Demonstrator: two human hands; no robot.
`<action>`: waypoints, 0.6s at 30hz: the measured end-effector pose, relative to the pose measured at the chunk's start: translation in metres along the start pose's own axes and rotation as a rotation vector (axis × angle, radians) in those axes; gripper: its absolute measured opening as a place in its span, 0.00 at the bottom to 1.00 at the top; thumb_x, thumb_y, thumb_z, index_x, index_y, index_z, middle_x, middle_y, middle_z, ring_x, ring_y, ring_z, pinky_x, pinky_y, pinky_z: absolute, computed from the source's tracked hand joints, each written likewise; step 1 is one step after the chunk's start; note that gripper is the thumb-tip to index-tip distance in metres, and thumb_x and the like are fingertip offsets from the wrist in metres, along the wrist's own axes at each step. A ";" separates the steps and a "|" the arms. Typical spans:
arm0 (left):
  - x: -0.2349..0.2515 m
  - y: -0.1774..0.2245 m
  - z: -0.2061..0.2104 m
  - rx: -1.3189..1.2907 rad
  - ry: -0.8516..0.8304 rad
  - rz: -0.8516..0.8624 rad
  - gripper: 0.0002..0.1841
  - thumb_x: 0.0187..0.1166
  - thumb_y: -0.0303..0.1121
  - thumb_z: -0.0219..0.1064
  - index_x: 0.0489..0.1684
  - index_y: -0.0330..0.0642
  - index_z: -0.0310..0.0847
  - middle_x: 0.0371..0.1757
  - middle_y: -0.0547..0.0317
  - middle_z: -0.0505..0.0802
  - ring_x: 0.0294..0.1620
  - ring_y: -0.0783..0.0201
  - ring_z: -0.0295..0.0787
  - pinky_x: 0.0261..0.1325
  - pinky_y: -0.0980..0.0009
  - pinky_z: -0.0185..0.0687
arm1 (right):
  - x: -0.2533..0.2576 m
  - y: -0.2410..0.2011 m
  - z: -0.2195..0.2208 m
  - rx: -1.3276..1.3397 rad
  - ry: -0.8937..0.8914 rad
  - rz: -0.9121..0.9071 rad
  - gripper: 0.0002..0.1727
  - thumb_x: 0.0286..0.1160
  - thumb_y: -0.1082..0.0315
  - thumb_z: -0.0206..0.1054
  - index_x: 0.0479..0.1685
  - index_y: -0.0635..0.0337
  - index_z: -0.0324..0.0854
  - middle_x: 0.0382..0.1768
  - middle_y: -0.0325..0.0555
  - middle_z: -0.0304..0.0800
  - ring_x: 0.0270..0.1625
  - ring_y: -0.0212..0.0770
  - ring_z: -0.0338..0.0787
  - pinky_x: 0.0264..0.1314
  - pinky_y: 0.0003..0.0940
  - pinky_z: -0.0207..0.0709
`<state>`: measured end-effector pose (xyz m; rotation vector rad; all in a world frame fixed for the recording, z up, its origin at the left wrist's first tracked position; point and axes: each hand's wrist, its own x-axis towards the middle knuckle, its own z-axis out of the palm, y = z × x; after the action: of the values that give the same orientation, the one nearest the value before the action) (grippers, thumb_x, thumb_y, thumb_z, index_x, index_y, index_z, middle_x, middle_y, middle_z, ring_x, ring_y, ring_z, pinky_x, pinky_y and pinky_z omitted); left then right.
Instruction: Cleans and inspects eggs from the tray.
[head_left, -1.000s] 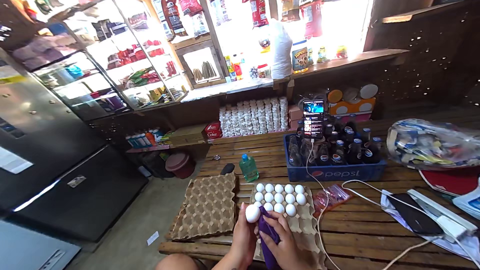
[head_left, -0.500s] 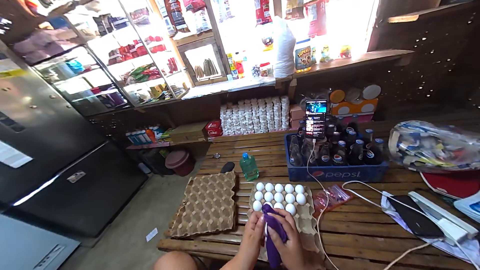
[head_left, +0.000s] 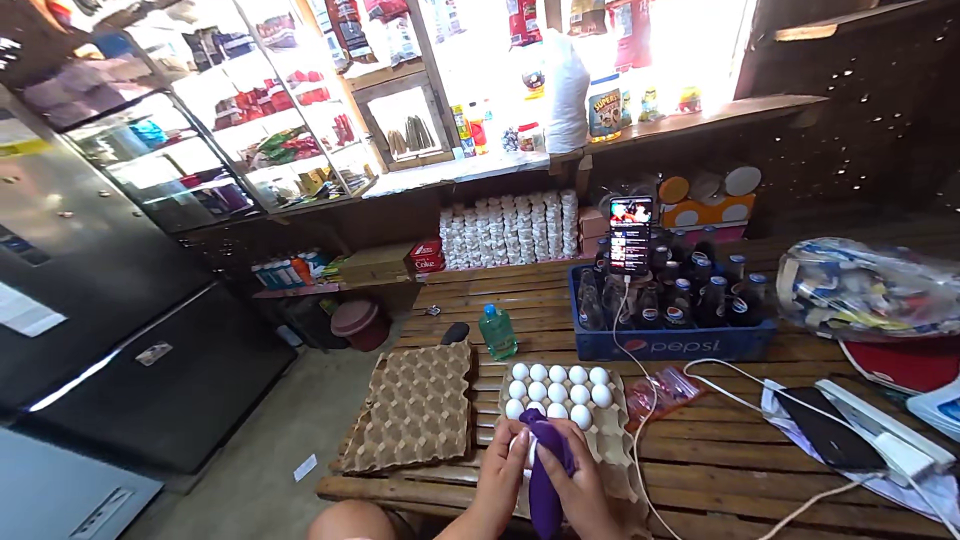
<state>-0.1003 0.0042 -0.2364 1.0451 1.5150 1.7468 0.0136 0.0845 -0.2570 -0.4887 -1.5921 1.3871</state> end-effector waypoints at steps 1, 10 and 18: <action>0.000 0.002 0.000 -0.003 0.004 -0.015 0.12 0.90 0.35 0.50 0.54 0.37 0.76 0.37 0.66 0.88 0.33 0.77 0.85 0.38 0.77 0.84 | 0.000 -0.006 0.000 0.020 0.007 0.095 0.24 0.75 0.59 0.68 0.61 0.72 0.82 0.61 0.57 0.85 0.67 0.38 0.83 0.73 0.33 0.76; 0.001 -0.002 0.001 0.044 0.020 0.058 0.13 0.90 0.34 0.51 0.56 0.34 0.75 0.42 0.63 0.89 0.39 0.76 0.87 0.45 0.75 0.86 | -0.001 0.011 0.004 -0.040 -0.043 -0.186 0.22 0.75 0.54 0.71 0.64 0.55 0.86 0.68 0.54 0.81 0.74 0.36 0.77 0.77 0.30 0.73; -0.003 0.005 0.004 -0.055 0.009 -0.081 0.16 0.92 0.38 0.43 0.57 0.37 0.72 0.38 0.63 0.90 0.37 0.73 0.88 0.42 0.73 0.86 | -0.001 -0.016 0.002 0.161 0.019 0.271 0.25 0.83 0.67 0.58 0.73 0.76 0.70 0.64 0.58 0.84 0.67 0.31 0.84 0.74 0.27 0.75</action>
<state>-0.0955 0.0031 -0.2316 0.9374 1.4855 1.7294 0.0167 0.0784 -0.2421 -0.6353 -1.4225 1.6936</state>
